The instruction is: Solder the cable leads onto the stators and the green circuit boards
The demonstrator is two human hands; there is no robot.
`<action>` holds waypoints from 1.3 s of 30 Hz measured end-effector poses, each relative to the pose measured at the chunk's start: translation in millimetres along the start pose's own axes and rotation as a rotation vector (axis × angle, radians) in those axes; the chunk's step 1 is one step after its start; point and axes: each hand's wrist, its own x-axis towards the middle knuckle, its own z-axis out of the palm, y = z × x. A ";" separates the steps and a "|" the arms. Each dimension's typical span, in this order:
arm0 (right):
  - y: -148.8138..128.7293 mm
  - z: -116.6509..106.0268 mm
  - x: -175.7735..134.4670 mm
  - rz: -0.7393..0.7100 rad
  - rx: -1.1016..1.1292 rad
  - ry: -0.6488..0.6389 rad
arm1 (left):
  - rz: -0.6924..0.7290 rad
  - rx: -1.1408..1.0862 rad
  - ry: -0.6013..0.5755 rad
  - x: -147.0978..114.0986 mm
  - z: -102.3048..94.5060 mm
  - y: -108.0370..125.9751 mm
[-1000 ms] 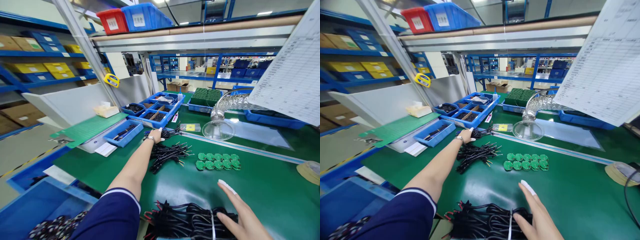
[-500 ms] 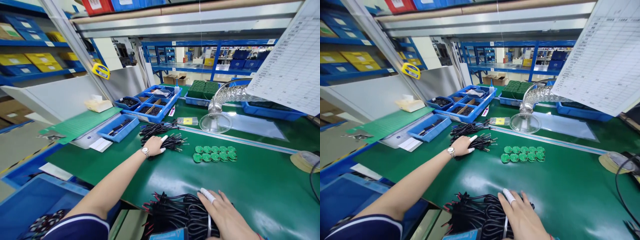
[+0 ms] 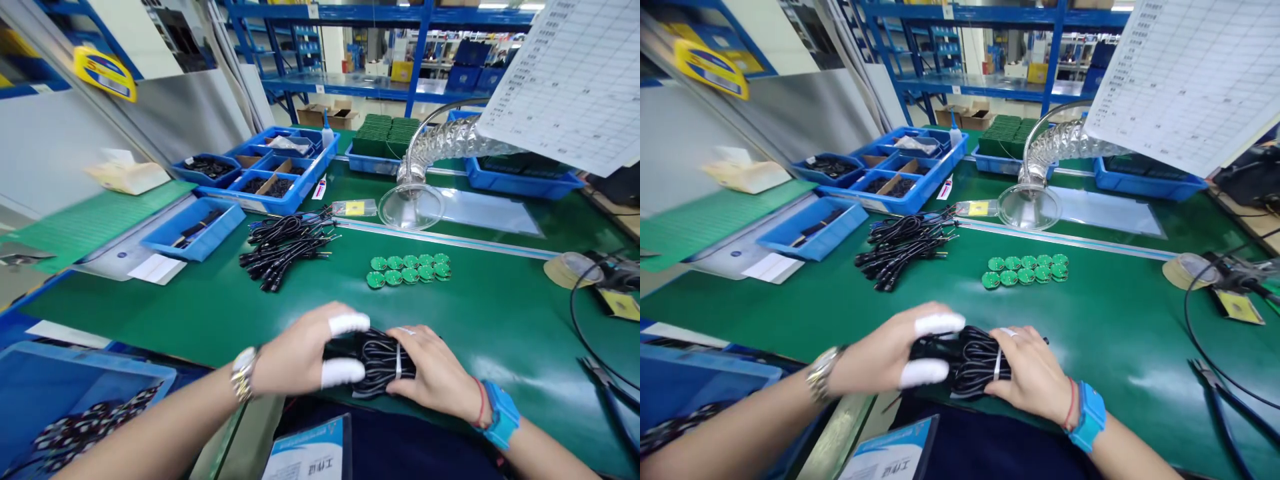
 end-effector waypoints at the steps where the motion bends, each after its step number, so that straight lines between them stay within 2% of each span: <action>1: 5.0 -1.9 -0.3 0.045 0.021 0.047 | -0.010 -0.095 -0.104 -11.0 7.6 7.8; 3: 14.5 -8.5 -1.0 0.164 0.115 0.143 | -0.037 -0.235 -0.320 -27.6 22.2 4.9; 4: 18.0 -12.8 -1.1 0.212 0.189 0.184 | -0.058 -0.295 -0.361 -31.6 29.9 -4.3; 6: 21.4 -21.0 0.0 0.238 0.360 0.223 | -0.116 -0.500 -0.203 -29.8 45.3 -30.1; 9: 17.6 -23.7 6.5 0.139 0.523 0.136 | -0.089 -0.813 0.105 -8.6 61.9 -59.1; 12: 12.5 -12.4 17.2 -0.008 0.589 -0.041 | -0.052 -0.965 0.300 19.2 67.5 -60.3; 14: 12.8 -3.7 22.7 -0.040 0.602 -0.095 | -0.136 -1.042 0.421 34.9 67.8 -54.9; 15: 13.8 -1.0 24.0 -0.017 0.573 -0.064 | -0.212 -1.070 0.483 41.2 67.6 -52.7; 17: 14.6 -0.8 23.2 0.066 0.453 0.104 | -0.364 -1.105 0.577 50.3 67.2 -50.0; 19: 10.7 -6.7 19.6 0.120 0.332 0.305 | -0.444 -1.118 0.626 55.6 66.9 -47.3; 20: 6.5 -10.8 17.7 0.120 0.291 0.360 | -0.458 -1.121 0.647 57.4 66.9 -45.1; 22: -4.9 -18.4 15.6 0.079 0.217 0.364 | -0.474 -1.114 0.674 60.0 67.3 -38.5; 25: -18.8 -23.8 18.9 0.041 0.062 0.284 | -0.470 -1.077 0.722 63.2 68.7 -26.9; 28: -17.5 -24.6 25.0 0.031 -0.033 0.252 | -0.475 -1.076 0.742 65.8 69.3 -22.0; 32: -9.7 -27.1 20.9 0.015 -0.120 0.409 | -0.546 -1.153 0.772 68.4 68.1 -28.9; 36: -16.7 -17.5 8.1 -0.180 -0.282 0.336 | -0.593 -1.193 0.787 70.5 67.0 -35.3; 39: -16.8 -2.9 7.0 -0.207 -0.400 0.372 | -0.596 -1.218 0.813 71.2 67.1 -35.2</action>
